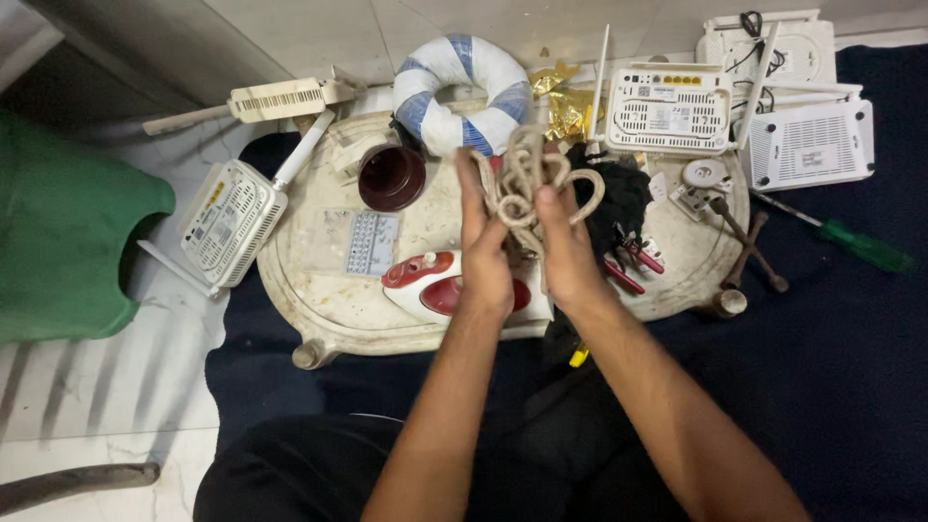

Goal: The person cleans a red and white electric iron using a black cloth, wiping the soleplate and body. The person then coils the iron's power cord and places it on the table.

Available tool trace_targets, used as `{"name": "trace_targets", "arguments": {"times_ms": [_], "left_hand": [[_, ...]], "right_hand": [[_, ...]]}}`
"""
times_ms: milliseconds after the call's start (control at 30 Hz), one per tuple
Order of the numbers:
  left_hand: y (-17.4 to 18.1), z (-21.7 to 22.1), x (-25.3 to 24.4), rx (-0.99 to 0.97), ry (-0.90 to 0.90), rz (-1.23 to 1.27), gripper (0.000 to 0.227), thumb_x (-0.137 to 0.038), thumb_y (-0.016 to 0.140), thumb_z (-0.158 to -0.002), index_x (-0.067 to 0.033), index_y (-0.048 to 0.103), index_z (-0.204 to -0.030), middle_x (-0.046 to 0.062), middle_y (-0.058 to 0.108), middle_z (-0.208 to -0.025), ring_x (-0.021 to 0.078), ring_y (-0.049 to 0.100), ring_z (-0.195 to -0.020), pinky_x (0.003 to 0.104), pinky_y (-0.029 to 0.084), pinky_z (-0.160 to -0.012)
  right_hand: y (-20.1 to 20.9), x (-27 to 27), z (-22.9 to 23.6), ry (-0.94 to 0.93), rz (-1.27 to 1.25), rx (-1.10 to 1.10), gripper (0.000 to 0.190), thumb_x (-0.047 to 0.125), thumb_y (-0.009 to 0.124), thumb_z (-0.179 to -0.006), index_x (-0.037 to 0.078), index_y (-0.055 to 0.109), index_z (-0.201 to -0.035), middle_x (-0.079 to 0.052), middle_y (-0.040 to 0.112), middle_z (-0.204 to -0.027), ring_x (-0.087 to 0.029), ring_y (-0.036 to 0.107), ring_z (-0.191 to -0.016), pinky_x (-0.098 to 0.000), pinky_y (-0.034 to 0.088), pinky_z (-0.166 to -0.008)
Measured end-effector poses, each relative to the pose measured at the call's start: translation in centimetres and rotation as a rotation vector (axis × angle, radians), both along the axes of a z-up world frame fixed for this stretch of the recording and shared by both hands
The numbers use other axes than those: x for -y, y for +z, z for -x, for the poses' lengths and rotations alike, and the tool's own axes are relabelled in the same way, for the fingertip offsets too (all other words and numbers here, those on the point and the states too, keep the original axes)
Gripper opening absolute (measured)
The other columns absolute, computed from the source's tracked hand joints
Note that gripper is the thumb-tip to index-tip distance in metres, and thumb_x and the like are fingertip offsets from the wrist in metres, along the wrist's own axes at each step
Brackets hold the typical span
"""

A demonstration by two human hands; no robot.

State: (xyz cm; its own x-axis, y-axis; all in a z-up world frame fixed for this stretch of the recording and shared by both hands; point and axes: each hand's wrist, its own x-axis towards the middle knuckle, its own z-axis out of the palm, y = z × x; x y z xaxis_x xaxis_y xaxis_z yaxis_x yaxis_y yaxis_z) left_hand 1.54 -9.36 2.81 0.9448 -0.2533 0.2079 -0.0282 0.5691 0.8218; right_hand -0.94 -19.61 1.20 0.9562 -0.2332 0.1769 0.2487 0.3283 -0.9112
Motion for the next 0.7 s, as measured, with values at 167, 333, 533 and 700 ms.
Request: {"name": "trace_targets", "arguments": {"times_ms": [167,333,533,700], "left_hand": [[0.8,1.1,-0.4,-0.140,-0.017,0.185,0.094,-0.047,0.049,-0.104,-0.0135,-0.008,-0.171,0.019,0.012,-0.176,0.0299,0.021,-0.159,0.037,0.016,-0.128],[0.9,1.2,0.6,-0.256,0.117,-0.114,0.120,-0.046,0.071,-0.089,-0.0175,-0.020,-0.163,0.022,0.014,-0.168,0.0343,0.024,-0.153,0.044,0.022,-0.123],[0.7,3.1,-1.0,-0.220,0.144,-0.057,0.119,-0.042,0.072,-0.090,-0.0155,-0.017,-0.165,0.024,0.019,-0.169,0.0344,0.027,-0.153,0.043,0.022,-0.122],[-0.4,6.9,-3.0,-0.085,0.160,-0.102,0.114,-0.020,0.070,-0.091,-0.0151,-0.018,-0.163,0.023,0.012,-0.170,0.0339,0.026,-0.152,0.042,0.023,-0.123]], "right_hand": [[0.6,-0.1,-0.2,0.051,0.108,-0.012,0.060,0.024,0.048,-0.109,-0.001,0.028,-0.160,-0.014,0.042,-0.159,-0.022,0.041,-0.146,-0.0355,0.033,-0.120],[1.7,0.8,0.2,0.192,0.167,0.029,0.069,0.021,0.052,-0.107,-0.001,0.021,-0.164,-0.013,0.034,-0.167,-0.023,0.034,-0.153,-0.0355,0.027,-0.125],[3.2,1.6,2.8,0.512,0.104,0.046,0.093,0.044,0.060,-0.096,-0.004,0.019,-0.165,-0.017,0.033,-0.167,-0.030,0.031,-0.155,-0.0417,0.023,-0.126],[3.0,-0.3,4.8,0.543,-0.023,0.037,0.110,0.081,0.025,-0.094,0.001,0.013,-0.168,-0.014,0.032,-0.170,-0.029,0.033,-0.156,-0.0397,0.021,-0.130]]}}
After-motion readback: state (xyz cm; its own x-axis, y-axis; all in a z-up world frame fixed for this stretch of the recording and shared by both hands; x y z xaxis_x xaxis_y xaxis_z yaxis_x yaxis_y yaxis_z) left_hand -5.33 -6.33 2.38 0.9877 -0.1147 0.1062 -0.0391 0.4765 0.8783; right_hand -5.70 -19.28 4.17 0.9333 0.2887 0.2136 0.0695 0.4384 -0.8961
